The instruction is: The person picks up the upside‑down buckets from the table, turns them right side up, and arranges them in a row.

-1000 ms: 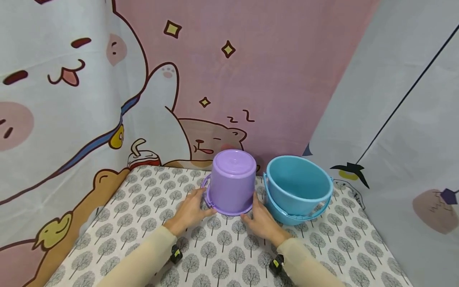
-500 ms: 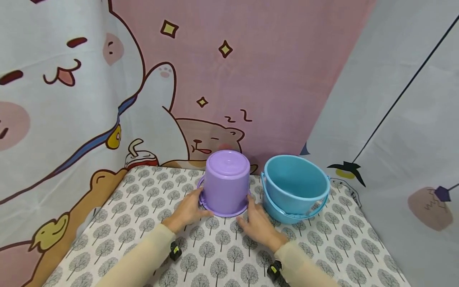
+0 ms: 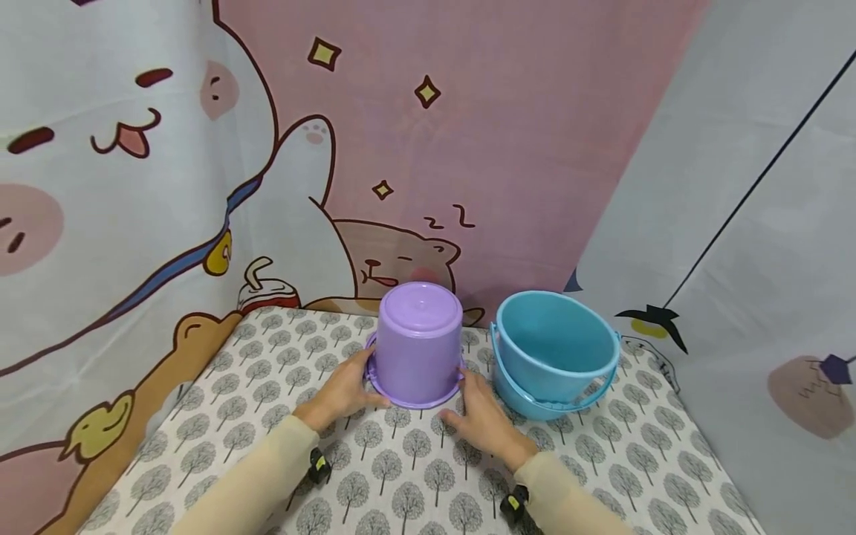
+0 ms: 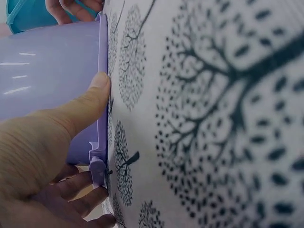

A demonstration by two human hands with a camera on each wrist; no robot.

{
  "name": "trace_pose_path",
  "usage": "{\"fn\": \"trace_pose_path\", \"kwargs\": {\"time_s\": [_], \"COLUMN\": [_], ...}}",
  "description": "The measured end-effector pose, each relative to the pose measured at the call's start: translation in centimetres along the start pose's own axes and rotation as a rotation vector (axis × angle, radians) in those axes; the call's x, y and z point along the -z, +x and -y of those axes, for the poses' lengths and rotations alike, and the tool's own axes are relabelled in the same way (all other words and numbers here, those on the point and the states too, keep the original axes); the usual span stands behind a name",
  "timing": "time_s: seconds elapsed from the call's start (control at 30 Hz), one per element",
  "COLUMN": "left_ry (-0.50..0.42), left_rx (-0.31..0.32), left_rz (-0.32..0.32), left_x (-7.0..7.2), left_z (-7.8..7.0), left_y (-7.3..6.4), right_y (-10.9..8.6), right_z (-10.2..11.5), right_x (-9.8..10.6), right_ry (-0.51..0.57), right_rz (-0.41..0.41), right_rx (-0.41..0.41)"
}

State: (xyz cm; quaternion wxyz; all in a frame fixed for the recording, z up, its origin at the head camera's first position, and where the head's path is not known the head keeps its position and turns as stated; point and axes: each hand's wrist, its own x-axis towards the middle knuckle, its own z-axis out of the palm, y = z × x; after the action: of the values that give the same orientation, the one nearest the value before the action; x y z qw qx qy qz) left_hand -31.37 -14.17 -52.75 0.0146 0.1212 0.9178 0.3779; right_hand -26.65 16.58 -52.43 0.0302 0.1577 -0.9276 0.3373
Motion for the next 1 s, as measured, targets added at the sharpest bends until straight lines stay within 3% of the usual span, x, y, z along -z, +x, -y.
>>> {"fn": "trace_pose_path", "kwargs": {"time_s": [0.33, 0.6, 1.0], "left_ry": [-0.003, -0.008, -0.073], "left_rx": [-0.039, -0.042, -0.023], "left_rz": [-0.003, -0.002, -0.020], "left_x": [-0.5, -0.2, 0.9], "left_z": [0.0, 0.1, 0.1], "left_y": [0.6, 0.2, -0.5], "right_y": [2.6, 2.1, 1.8], "right_z": [-1.4, -1.1, -0.8], "right_x": [0.0, 0.0, 0.2], "right_ry": [-0.006, -0.010, 0.014], "right_rz": [0.044, 0.068, -0.013], "right_rx": [-0.012, -0.050, -0.069]}}
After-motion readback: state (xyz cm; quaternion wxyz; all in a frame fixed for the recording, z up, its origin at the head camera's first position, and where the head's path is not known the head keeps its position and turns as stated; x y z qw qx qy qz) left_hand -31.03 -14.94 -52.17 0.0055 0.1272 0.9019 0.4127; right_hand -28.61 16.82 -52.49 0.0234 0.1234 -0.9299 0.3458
